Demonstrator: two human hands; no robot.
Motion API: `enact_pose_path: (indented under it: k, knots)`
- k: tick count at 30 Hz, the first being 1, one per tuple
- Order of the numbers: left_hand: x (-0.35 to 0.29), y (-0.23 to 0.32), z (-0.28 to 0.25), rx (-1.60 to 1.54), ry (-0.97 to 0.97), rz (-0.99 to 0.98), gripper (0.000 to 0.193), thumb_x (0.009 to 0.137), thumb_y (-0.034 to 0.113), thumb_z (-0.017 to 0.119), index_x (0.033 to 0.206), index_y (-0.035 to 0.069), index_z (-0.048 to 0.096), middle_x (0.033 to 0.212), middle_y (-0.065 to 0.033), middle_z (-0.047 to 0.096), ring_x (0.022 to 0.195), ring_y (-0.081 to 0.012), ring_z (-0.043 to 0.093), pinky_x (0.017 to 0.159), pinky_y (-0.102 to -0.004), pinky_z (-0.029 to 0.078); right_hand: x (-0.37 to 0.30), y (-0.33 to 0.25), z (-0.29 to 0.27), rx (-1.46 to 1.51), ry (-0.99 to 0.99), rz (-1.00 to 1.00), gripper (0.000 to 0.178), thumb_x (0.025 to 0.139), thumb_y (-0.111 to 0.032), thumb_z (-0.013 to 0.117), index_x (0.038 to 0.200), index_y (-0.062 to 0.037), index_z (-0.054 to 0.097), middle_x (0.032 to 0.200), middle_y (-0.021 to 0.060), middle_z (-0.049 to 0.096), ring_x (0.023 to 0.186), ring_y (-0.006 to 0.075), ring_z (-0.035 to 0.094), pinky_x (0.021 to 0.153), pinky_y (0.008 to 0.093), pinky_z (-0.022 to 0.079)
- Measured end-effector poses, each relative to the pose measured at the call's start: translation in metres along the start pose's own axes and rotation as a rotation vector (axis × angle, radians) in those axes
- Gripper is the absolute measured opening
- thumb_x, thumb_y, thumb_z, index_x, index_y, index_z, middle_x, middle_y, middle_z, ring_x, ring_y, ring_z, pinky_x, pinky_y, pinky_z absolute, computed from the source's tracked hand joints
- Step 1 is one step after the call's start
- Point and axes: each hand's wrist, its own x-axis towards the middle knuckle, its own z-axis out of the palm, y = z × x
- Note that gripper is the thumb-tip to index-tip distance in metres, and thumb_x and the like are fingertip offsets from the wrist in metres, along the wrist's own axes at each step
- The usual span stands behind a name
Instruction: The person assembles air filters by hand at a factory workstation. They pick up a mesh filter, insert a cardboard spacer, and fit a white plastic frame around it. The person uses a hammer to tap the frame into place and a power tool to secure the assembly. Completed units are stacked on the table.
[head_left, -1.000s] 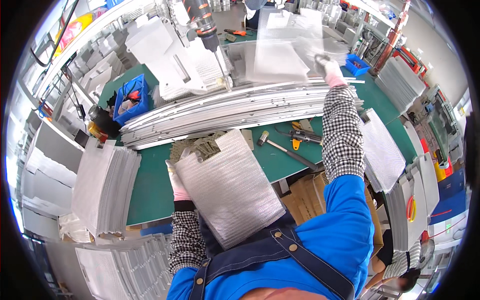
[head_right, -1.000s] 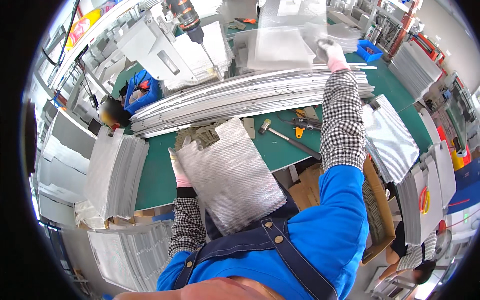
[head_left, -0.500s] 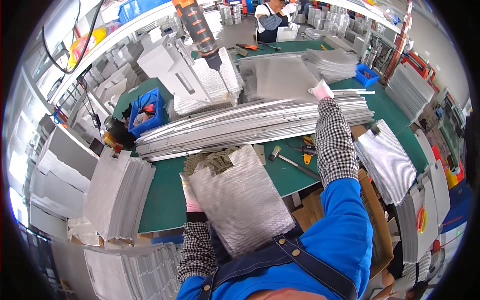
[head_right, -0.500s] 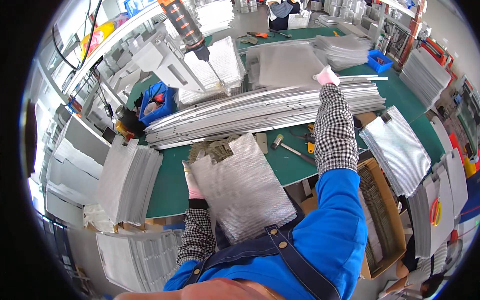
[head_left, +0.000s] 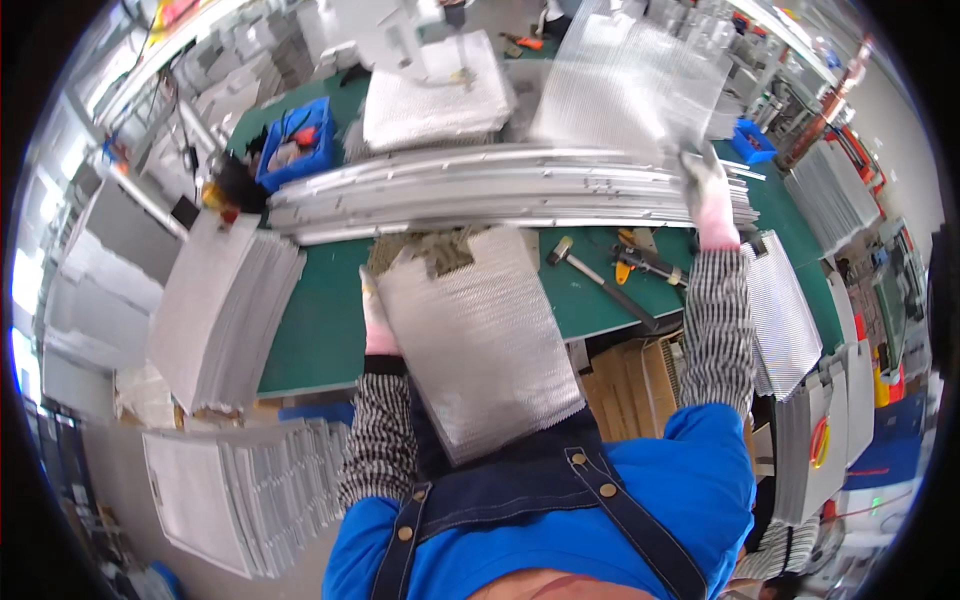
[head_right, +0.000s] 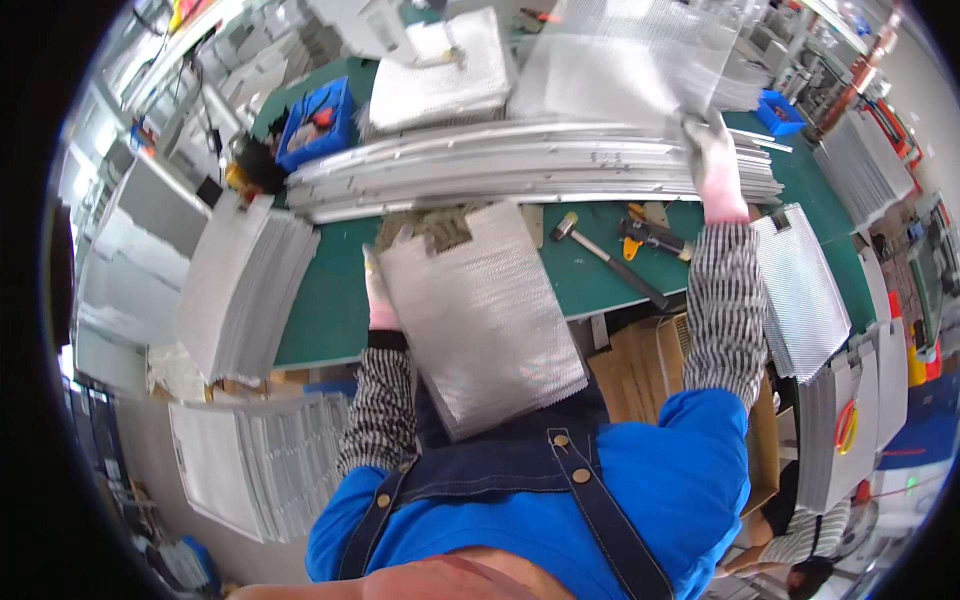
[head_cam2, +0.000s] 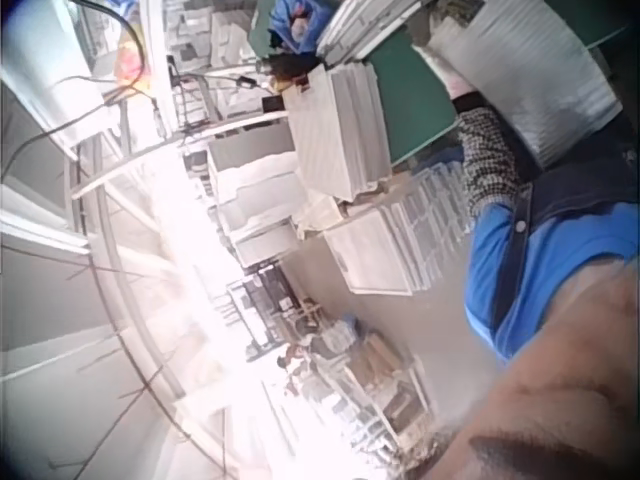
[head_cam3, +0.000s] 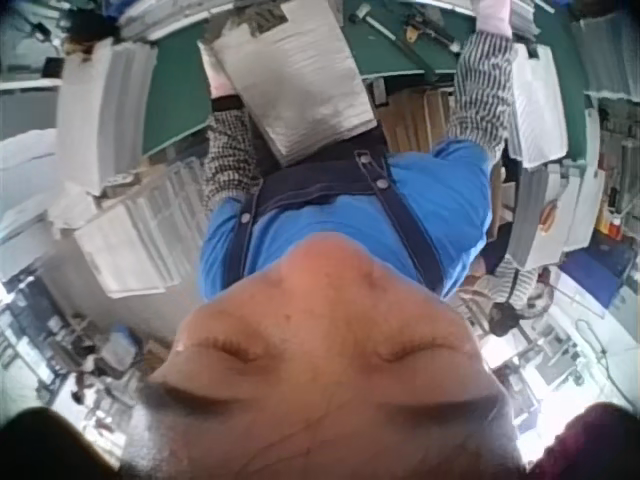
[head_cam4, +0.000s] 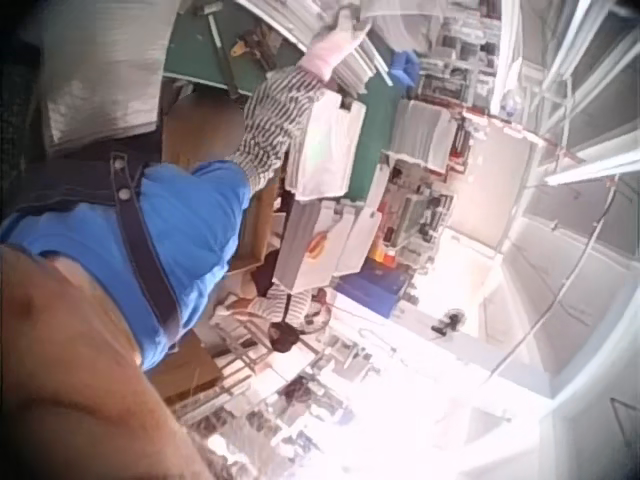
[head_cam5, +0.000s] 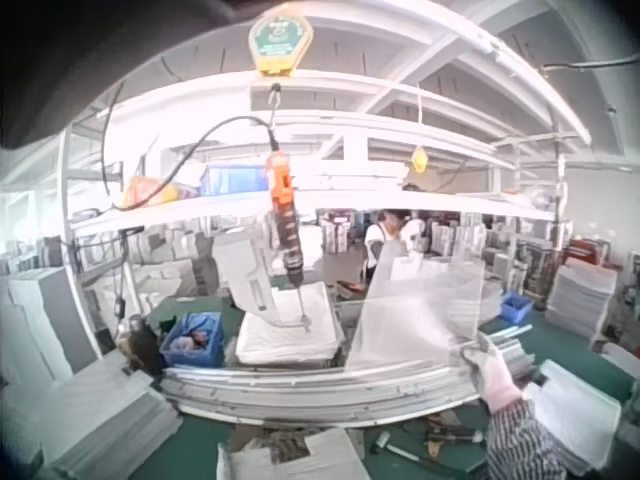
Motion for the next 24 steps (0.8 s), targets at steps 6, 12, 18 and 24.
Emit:
enact_pose_path:
  k: [6,12,18,24]
  knots:
    - [0.0,-0.004,0.011,0.018,-0.007,-0.004,0.09,0.097,0.075,0.037,0.155,0.006,0.037,0.144,-0.0202,0.052,0.128,-0.0367,0.054,0.109,-0.0525,0.046,-0.207,0.024,0.052,-0.304,-0.157,0.596,0.058,0.092,-0.005,0.062,0.146,0.0024,0.043,0.115,0.0138,0.067,0.085,0.0189,0.069,0.069,0.0288,0.057]
    - [0.007,-0.005,0.002,-0.039,-0.011,-0.003,0.106,0.086,0.085,0.045,0.155,0.004,0.034,0.136,-0.0236,0.056,0.117,-0.0348,0.06,0.099,-0.0502,0.054,-0.262,0.042,0.098,-0.212,-0.392,0.782,0.057,0.09,-0.004,0.057,0.145,0.0038,0.042,0.104,0.0176,0.069,0.073,0.0166,0.068,0.064,0.0247,0.055]
    - [-0.004,-0.007,0.021,-0.097,-0.067,0.016,0.107,0.084,0.085,0.047,0.156,0.006,0.031,0.135,-0.0255,0.055,0.115,-0.0355,0.059,0.099,-0.0528,0.052,-0.257,0.053,0.1,-0.242,-0.429,0.806,0.058,0.088,0.002,0.05,0.146,0.0045,0.04,0.107,0.0191,0.068,0.075,0.0185,0.07,0.056,0.0255,0.056]
    - [0.007,-0.012,-0.006,-0.008,0.155,0.038,0.093,0.089,0.077,0.053,0.147,0.005,0.046,0.14,-0.0187,0.055,0.12,-0.0317,0.057,0.104,-0.0469,0.049,-0.268,0.045,0.104,-0.257,-0.392,0.757,0.055,0.088,0.0,0.053,0.143,0.002,0.047,0.099,0.0161,0.069,0.076,0.0163,0.069,0.062,0.0279,0.057]
